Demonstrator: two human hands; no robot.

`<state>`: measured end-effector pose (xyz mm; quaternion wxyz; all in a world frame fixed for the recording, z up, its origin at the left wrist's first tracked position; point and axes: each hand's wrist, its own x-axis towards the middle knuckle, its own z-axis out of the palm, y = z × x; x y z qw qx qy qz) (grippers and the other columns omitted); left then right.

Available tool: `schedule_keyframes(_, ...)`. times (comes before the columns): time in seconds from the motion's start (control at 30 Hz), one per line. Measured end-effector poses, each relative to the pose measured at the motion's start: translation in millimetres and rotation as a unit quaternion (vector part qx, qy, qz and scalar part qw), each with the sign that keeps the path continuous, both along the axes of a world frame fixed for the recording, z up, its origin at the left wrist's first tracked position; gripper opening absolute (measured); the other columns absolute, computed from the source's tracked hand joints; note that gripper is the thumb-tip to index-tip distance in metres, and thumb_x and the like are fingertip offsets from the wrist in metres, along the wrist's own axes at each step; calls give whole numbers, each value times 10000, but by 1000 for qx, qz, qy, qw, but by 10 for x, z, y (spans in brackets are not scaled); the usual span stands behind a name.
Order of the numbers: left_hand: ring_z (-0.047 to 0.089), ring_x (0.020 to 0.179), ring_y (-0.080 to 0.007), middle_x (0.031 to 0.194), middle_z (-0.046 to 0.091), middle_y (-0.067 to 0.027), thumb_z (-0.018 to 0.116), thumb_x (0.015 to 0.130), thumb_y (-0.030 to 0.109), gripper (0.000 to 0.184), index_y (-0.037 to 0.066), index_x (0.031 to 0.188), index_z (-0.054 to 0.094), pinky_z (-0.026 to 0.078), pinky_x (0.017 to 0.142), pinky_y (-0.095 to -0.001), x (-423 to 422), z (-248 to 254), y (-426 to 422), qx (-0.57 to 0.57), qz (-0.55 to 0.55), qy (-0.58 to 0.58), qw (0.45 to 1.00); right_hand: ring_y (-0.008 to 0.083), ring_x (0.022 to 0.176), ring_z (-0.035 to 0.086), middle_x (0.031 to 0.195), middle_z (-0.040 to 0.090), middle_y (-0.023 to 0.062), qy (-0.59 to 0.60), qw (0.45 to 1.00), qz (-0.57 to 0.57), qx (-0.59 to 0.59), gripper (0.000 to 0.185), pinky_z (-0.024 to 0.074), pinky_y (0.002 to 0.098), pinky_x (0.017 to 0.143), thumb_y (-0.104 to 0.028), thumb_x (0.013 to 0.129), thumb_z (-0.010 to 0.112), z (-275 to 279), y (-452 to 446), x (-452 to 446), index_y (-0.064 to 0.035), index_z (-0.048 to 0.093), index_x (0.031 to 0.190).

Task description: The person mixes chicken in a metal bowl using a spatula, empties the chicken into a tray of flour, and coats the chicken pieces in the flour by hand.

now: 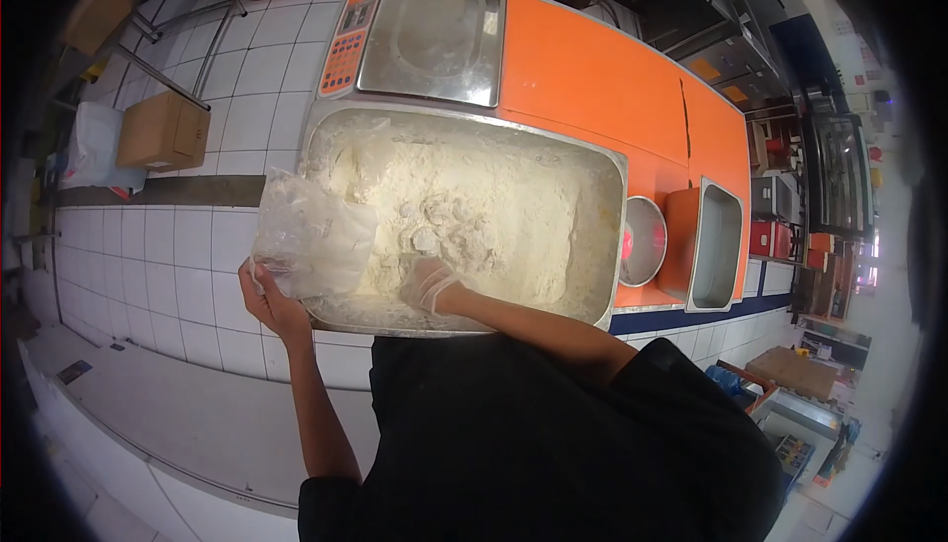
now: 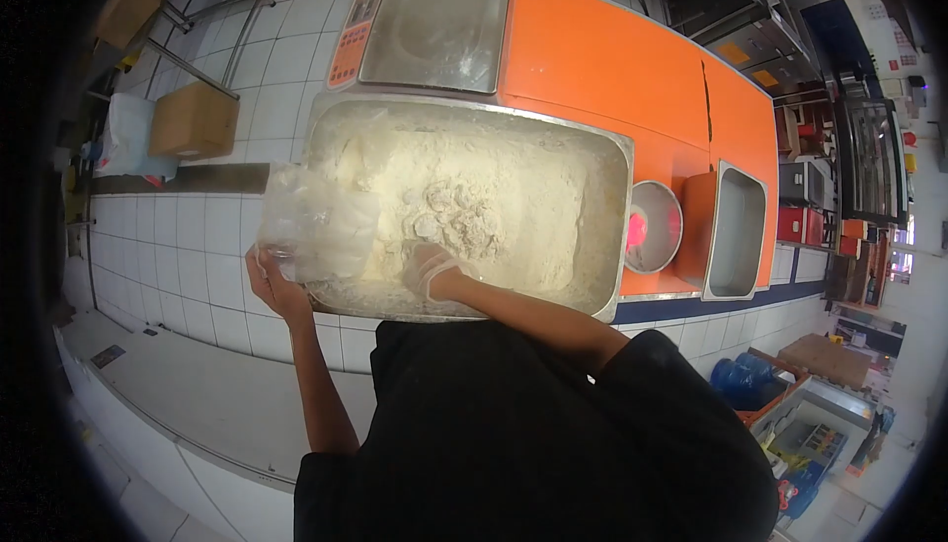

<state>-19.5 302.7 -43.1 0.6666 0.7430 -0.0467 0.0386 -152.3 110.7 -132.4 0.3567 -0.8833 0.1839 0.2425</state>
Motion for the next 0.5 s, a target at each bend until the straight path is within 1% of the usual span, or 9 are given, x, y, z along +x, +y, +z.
schedule_keyframes(0.03, 546, 915, -150, 1006, 612, -84, 426, 1084, 223, 293, -30, 1129, 568, 468, 848, -292, 10, 0, 6, -2, 1, -2, 1000, 347, 782, 706, 829, 705, 225, 77, 995, 43, 51, 452, 555, 449, 730, -380, 930, 566, 179, -112, 32, 6, 654, 1150)
schedule_keyframes(0.07, 546, 915, -150, 1006, 612, -84, 426, 1084, 223, 293, -30, 1129, 568, 468, 848, -292, 19, -5, 15, -6, 6, -4, 1000, 347, 782, 706, 829, 705, 225, 76, 995, 48, 47, 452, 555, 449, 730, -380, 930, 566, 291, -192, 22, 6, 654, 1150)
schedule_keyframes(0.17, 547, 914, -150, 1004, 611, -82, 423, 1085, 220, 290, -29, 1134, 565, 469, 848, -293, 13, -20, 35, 5, -1, -1, 1000, 288, 842, 677, 1058, 677, 141, -37, 994, 27, -98, 558, 537, 426, 723, -451, 889, 650, 454, -492, -100, -25, 580, 1242)
schedule_keyframes(0.2, 549, 914, -151, 1003, 610, -82, 422, 1085, 222, 292, -29, 1137, 563, 470, 848, -295, 18, -9, 32, 9, -1, 0, 1000, 293, 888, 668, 1121, 658, 144, -220, 942, 76, -240, 600, 541, 430, 751, -441, 880, 664, 420, -667, -114, -40, 543, 1311)
schedule_keyframes(0.27, 550, 915, -153, 1002, 609, -82, 421, 1086, 225, 294, -29, 1141, 561, 472, 849, -296, 9, 19, 20, 14, -8, 4, 1000, 298, 935, 659, 1184, 639, 147, -386, 838, 116, -369, 655, 546, 434, 779, -432, 872, 679, 276, -780, -168, -56, 507, 1379)
schedule_keyframes(0.37, 553, 918, -152, 1007, 611, -82, 421, 1087, 229, 298, -28, 1141, 560, 475, 850, -298, 19, 53, 4, 22, -7, 3, 1000, 357, 1057, 628, 1258, 607, 193, -361, 864, 119, -332, 749, 544, 407, 880, -446, 828, 731, -87, -745, -244, -70, 488, 1428)
schedule_keyframes(0.43, 557, 919, -151, 1012, 612, -83, 423, 1089, 236, 301, -28, 1142, 559, 479, 849, -297, 16, 51, -3, 8, -3, 20, 1000, 344, 1081, 645, 1253, 628, 190, -282, 903, 163, -279, 743, 543, 407, 903, -447, 790, 767, -270, -670, -307, -67, 535, 1384)
schedule_keyframes(0.47, 557, 919, -151, 1012, 612, -83, 423, 1089, 236, 301, -28, 1142, 559, 479, 849, -297, 14, 53, -27, 6, -3, 20, 1000, 344, 1081, 645, 1253, 628, 190, -282, 902, 164, -281, 743, 543, 407, 903, -447, 790, 767, -249, -683, -315, -67, 535, 1384)
schedule_keyframes(0.5, 557, 918, -151, 1013, 613, -84, 425, 1088, 237, 302, -28, 1142, 559, 480, 848, -296, 9, 63, -43, -3, -2, 18, 1000, 315, 1028, 660, 1194, 650, 166, -362, 908, 107, -181, 667, 546, 403, 868, -412, 809, 761, -233, -689, -316, -74, 563, 1349)
